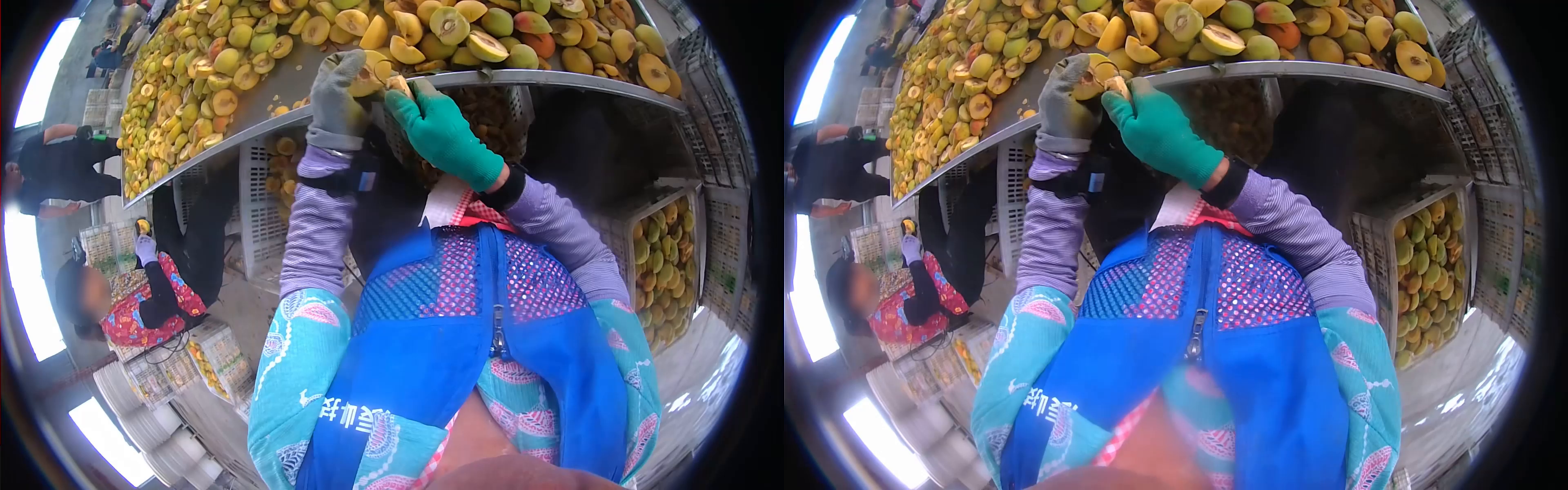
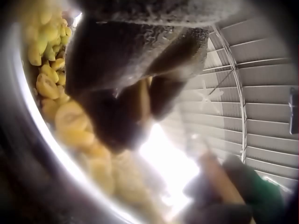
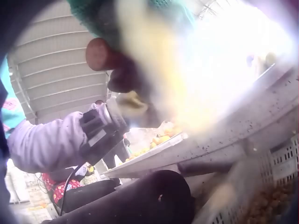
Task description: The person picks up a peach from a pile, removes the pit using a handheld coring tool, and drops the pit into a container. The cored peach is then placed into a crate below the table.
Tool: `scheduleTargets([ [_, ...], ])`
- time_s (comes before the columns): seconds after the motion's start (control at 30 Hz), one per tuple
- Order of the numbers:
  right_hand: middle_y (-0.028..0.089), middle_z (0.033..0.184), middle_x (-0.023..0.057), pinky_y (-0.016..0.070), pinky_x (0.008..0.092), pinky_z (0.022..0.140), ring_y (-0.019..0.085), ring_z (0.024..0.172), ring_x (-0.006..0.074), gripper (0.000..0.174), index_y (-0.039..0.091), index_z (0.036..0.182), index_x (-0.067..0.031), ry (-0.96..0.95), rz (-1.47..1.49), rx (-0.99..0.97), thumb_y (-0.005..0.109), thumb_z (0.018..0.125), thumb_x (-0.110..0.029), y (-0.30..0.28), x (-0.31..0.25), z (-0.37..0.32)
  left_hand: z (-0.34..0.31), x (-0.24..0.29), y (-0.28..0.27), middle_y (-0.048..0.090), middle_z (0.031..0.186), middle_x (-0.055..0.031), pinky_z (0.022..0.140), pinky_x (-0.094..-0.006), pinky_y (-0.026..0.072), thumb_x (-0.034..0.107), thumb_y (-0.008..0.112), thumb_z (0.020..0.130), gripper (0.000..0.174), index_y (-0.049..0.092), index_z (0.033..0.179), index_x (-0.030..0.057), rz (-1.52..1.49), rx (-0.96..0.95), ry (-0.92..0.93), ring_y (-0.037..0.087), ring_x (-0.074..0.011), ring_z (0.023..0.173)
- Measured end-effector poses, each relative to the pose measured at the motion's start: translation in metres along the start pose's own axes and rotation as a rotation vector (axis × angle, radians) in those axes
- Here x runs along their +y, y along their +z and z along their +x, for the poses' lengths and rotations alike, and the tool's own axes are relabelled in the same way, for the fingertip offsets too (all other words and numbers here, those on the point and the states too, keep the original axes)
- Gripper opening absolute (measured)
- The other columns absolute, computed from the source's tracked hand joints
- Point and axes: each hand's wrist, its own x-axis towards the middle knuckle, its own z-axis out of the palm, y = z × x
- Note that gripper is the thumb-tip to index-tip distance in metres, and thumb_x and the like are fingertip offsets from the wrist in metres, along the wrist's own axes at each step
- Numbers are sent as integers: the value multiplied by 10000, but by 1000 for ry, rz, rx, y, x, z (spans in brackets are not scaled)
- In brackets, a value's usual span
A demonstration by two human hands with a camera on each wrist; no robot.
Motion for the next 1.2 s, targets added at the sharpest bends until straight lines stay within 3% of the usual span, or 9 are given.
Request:
scheduleTargets([
  [0.07,619,789,216,447,459,620,594,717,401,347,555,964,-11,8,-62,25,529,943,-357,-4,1,-8,1,37,6,607,1127,-178,867,-359,515,120,705,778,417,586,1161,4,179,23,161,625,-311,1008],
  [0.17,614,764,228,438,481,603,591,712,421,350,548,930,-14,-14,-81,59,518,948,-362,-8,0,-18,0,23,20,568,1186,-190,863,-390,529,137,582,903,363,518,1223,-21,-1470,-1,-587,617,-314,1024],
  [0.2,611,755,233,437,486,597,590,708,424,346,546,920,-14,8,-101,46,513,952,-357,-11,-2,-18,-1,23,21,548,1192,-193,878,-413,531,166,453,981,356,457,1267,-46,-1507,-42,-578,613,-298,1033],
  [0.63,598,709,228,449,473,565,585,630,406,344,553,887,2,-42,14,77,483,973,-324,-1,1,-24,2,64,18,646,855,-130,672,-328,547,287,508,961,354,605,1064,-37,-1255,3,-668,654,-228,743],
  [0.7,554,713,110,432,367,608,499,667,223,353,568,948,15,87,146,2,460,994,-318,-2,-7,-28,2,72,18,650,811,-124,645,-318,542,285,511,962,347,631,1006,-38,-1144,17,-615,651,-221,717],
  [0.83,538,725,43,427,304,632,467,698,122,360,578,996,20,406,448,-153,449,1004,-316,-14,-33,-25,0,71,35,654,778,-115,598,-304,536,265,521,962,319,649,940,-27,-1146,200,-550,646,-204,676],
  [0.93,552,734,51,429,305,624,481,698,122,349,574,999,17,4,151,23,450,1002,-309,0,1,-25,-2,73,38,658,781,-113,583,-298,533,254,527,960,303,651,934,-22,-1136,226,-563,646,-200,667],
  [1.03,609,787,201,457,406,632,597,712,321,353,554,924,11,2,156,14,468,984,-327,-5,-2,-30,0,75,34,658,779,-115,577,-298,532,261,526,961,307,652,941,-18,-1152,180,-582,647,-203,663],
  [1.2,610,791,211,456,415,645,600,725,331,343,548,935,16,5,198,141,471,983,-315,4,-17,-32,7,81,28,661,791,-112,587,-291,531,280,531,962,323,654,932,-18,-1152,165,-530,646,-198,661],
])
